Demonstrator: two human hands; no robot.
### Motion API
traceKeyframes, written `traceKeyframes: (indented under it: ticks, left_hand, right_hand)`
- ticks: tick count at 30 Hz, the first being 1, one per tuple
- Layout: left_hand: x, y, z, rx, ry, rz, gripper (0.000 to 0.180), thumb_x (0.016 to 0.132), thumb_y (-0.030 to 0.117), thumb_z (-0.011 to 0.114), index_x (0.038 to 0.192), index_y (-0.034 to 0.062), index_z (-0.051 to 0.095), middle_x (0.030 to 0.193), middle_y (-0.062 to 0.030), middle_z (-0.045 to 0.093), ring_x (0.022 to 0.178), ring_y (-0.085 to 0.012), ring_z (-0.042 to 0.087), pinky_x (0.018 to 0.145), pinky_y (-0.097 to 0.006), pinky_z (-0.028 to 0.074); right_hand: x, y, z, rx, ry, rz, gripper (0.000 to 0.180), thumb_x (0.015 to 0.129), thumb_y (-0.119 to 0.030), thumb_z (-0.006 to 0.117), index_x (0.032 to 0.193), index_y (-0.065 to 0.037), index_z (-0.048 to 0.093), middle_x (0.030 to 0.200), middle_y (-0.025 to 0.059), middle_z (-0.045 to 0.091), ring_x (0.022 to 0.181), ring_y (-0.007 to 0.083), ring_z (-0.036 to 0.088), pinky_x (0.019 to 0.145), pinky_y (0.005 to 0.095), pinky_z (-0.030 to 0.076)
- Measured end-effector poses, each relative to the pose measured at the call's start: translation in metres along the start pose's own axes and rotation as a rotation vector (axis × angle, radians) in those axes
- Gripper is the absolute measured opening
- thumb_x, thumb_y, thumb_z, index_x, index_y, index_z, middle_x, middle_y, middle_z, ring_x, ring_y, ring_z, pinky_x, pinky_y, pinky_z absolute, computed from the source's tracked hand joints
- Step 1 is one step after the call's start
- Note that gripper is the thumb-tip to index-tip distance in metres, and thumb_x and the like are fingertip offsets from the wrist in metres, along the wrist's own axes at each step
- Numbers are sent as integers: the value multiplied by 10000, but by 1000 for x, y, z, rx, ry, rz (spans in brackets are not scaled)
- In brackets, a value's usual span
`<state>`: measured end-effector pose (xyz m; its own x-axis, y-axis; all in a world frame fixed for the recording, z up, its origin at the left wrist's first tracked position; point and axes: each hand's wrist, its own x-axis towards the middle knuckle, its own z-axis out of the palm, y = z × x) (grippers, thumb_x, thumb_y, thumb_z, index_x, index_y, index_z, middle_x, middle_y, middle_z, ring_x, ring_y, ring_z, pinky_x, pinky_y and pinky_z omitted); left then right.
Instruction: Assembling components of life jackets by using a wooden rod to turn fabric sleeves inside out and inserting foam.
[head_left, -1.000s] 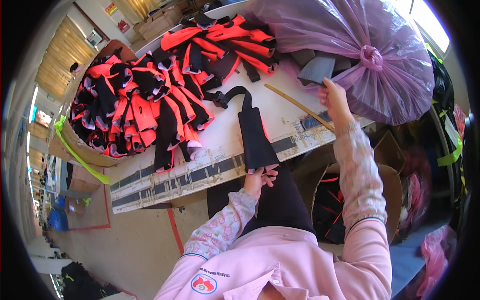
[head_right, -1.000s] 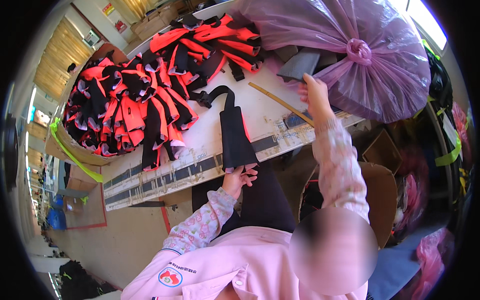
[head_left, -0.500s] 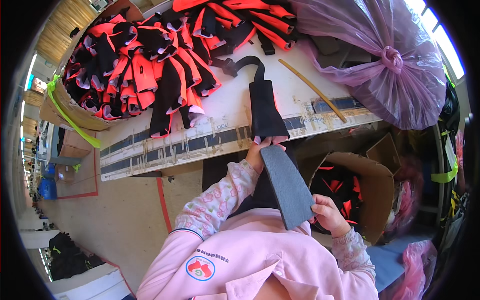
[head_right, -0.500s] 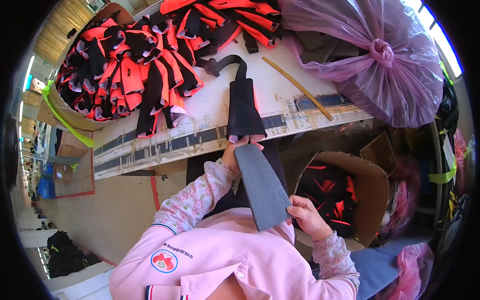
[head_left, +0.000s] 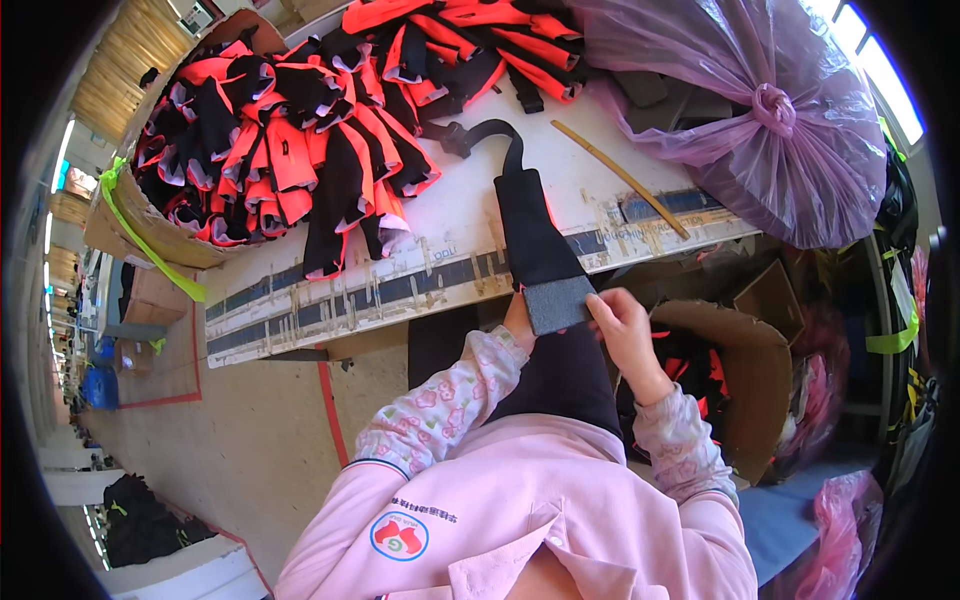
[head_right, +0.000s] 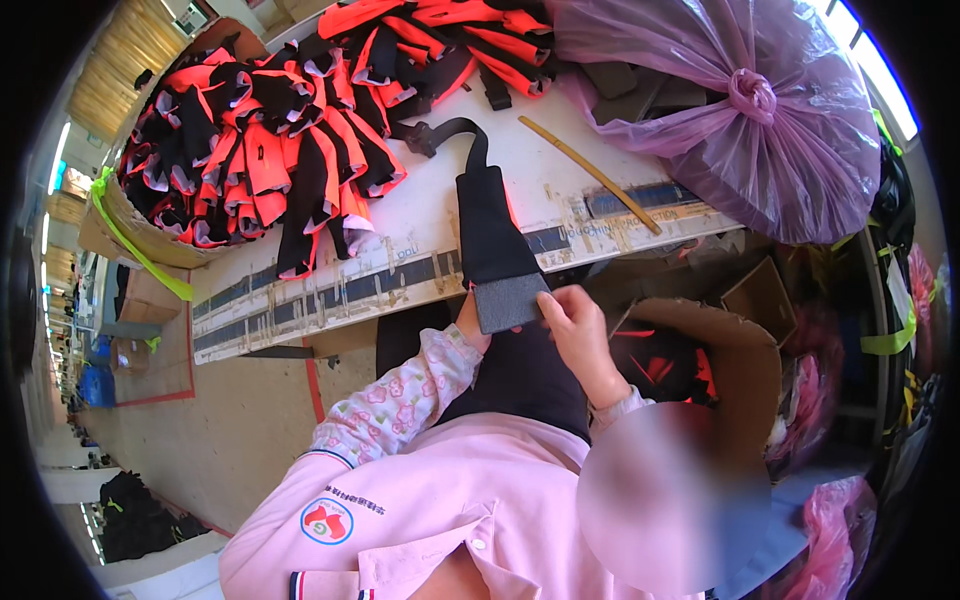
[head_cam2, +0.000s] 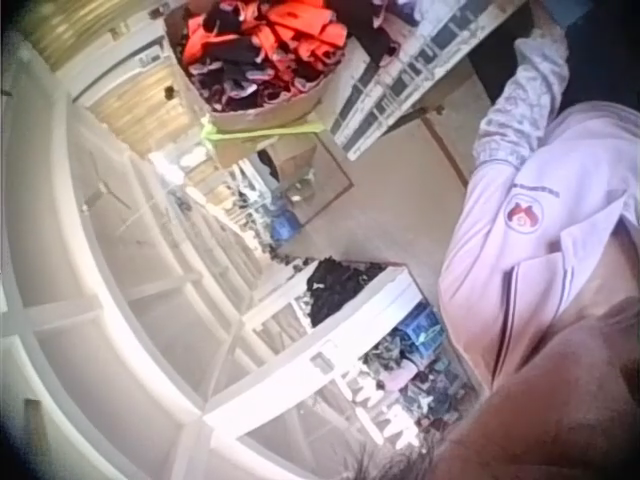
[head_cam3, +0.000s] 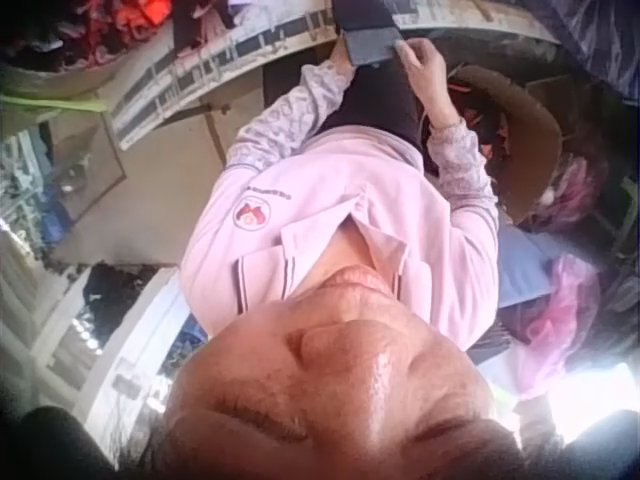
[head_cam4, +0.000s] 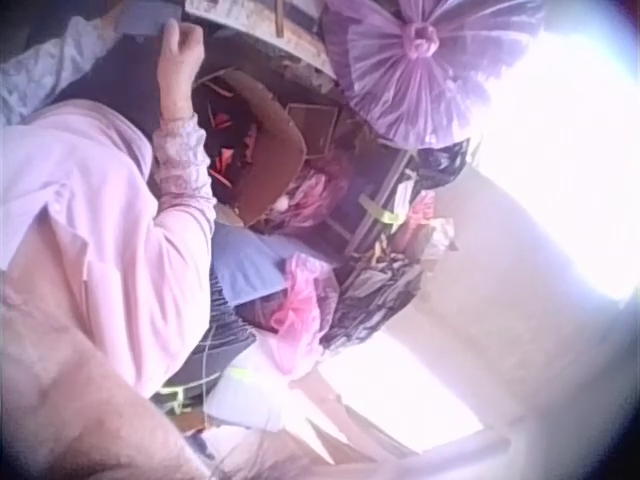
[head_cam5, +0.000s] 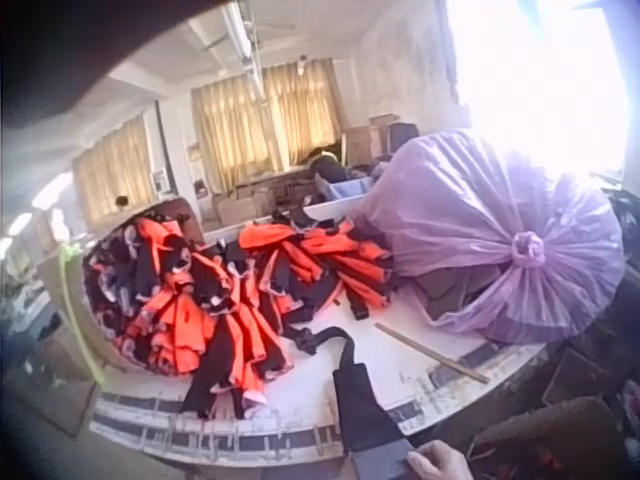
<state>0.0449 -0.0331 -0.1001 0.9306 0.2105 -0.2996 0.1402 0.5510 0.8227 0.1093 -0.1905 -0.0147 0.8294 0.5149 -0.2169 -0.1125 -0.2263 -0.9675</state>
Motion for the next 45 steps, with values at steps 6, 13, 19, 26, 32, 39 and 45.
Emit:
traceKeyframes:
  ticks: [6,13,19,26,32,39,45]
  left_hand:
    - [6,-8,-13,-172,61,86,331,953,305,374,1151,85,523,969,-83,641,771,-183,636,581,-314,532]
    - [5,-18,-9,270,192,301,215,913,142,457,1090,49,534,968,-75,613,867,-128,587,741,-294,487]
    - [-5,3,3,163,81,26,195,866,28,423,1013,23,552,794,-93,606,602,-183,581,531,-304,480]
    - [0,-13,-8,111,99,49,187,852,25,412,966,21,560,702,-93,585,524,-203,564,492,-312,470]
    - [9,-26,3,77,114,-35,173,872,55,402,864,-5,564,670,-97,577,457,-196,541,447,-292,471]
    - [6,-32,-14,6,182,-61,159,895,148,450,915,47,570,689,-66,597,473,-179,538,499,-304,447]
    - [2,-42,-14,-218,214,-67,379,918,177,455,1279,81,393,1194,-61,531,989,-211,566,763,-354,492]
  right_hand:
    - [-30,-33,21,-940,-239,-858,525,710,14,547,1223,40,438,1213,191,467,1201,327,413,1038,433,296]
    - [30,6,45,-1145,-152,-917,313,749,-129,557,1033,-5,515,895,92,541,858,234,547,755,324,444]
    - [60,-1,45,-1203,-525,-483,83,552,-130,680,514,-103,611,549,84,568,551,244,604,523,345,477]
    - [88,28,62,-1245,-507,-458,103,652,-127,611,578,-75,660,625,126,610,606,281,626,574,373,505]
    - [161,156,85,-1354,-1333,368,205,658,-145,702,853,-84,686,843,118,662,829,266,640,722,352,507]
    - [125,98,92,-1281,-973,-109,120,716,-153,626,791,-72,673,777,125,646,760,276,638,662,373,504]
    - [73,43,75,-1150,-519,-528,156,774,-161,550,729,-59,659,711,132,630,692,286,636,602,394,500]
